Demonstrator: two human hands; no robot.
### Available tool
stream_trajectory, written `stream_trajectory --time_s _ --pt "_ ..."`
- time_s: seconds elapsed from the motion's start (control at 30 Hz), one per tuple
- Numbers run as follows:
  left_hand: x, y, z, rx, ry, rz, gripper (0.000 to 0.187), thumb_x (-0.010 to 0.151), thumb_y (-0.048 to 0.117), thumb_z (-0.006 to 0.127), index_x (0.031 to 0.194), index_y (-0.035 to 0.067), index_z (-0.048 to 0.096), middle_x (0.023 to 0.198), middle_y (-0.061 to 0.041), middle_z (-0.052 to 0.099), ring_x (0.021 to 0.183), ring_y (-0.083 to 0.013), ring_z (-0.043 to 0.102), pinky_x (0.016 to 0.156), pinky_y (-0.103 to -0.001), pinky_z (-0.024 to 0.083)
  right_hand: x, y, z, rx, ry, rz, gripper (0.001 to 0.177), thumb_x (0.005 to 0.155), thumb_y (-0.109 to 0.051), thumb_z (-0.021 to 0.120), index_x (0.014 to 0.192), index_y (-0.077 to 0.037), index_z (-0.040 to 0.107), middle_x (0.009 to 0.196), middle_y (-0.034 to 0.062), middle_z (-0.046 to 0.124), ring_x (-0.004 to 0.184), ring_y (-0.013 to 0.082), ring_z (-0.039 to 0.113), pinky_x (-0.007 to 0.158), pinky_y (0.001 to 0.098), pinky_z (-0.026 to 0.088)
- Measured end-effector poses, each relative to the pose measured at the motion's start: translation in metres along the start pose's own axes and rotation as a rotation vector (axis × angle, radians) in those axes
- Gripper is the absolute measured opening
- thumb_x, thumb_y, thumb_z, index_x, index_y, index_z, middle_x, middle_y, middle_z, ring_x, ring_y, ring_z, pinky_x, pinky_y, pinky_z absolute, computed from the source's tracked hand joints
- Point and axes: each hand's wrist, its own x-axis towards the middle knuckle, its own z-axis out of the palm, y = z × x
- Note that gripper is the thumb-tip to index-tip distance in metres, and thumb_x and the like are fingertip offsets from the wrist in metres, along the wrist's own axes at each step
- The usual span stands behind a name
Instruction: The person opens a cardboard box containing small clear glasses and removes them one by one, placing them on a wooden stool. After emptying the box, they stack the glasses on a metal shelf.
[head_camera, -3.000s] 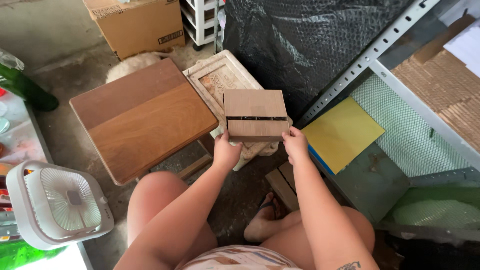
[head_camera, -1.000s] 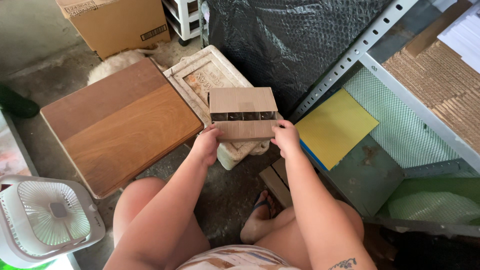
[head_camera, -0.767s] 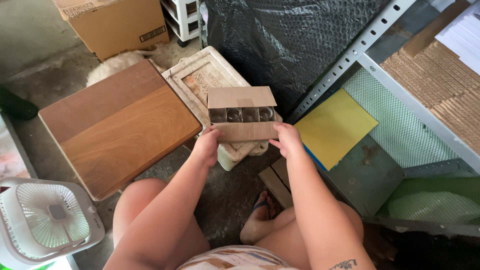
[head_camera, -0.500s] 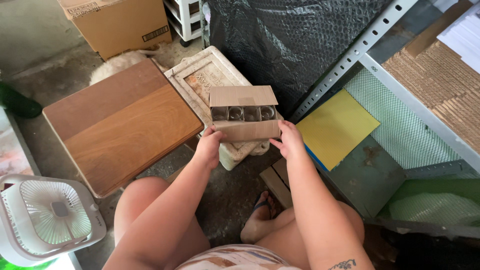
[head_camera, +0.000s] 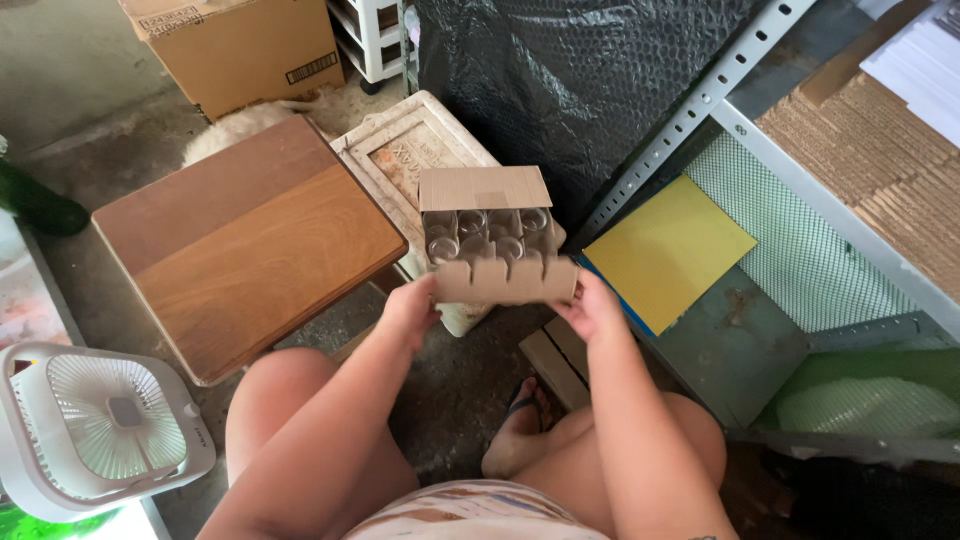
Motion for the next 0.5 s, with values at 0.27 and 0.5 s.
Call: stream_trajectory --time_s 0.27,0.5 --pt "0.011 -0.014 -0.022 0.973 -0.203 0.225 0.052 0.056 0.018 0.092 0.107 0.020 0.080 0.103 -0.008 0.074 0.099 -0.0274 0.074 0.082 -0.039 0.062 -0.055 -0.013 -0.007 -0.625 -0.185 0.076 0.040 0.069 -0.006 0.094 0.103 0.000 0.074 0.100 0.0109 0.070 0.095 0.0257 0.069 0.087 0.0472 0.063" --pt "-0.028 -0.020 -0.004 1.698 -0.210 0.361 0.093 0.059 0.064 0.093 0.129 0.006 0.070 0.134 -0.022 0.052 0.120 -0.0419 0.064 0.102 -0.050 0.057 -0.003 0.034 -0.025 -1.289 -0.136 -0.191 0.059 0.060 -0.039 0.102 0.113 -0.024 0.082 0.113 0.0008 0.079 0.110 0.0214 0.072 0.085 0.0364 0.062"
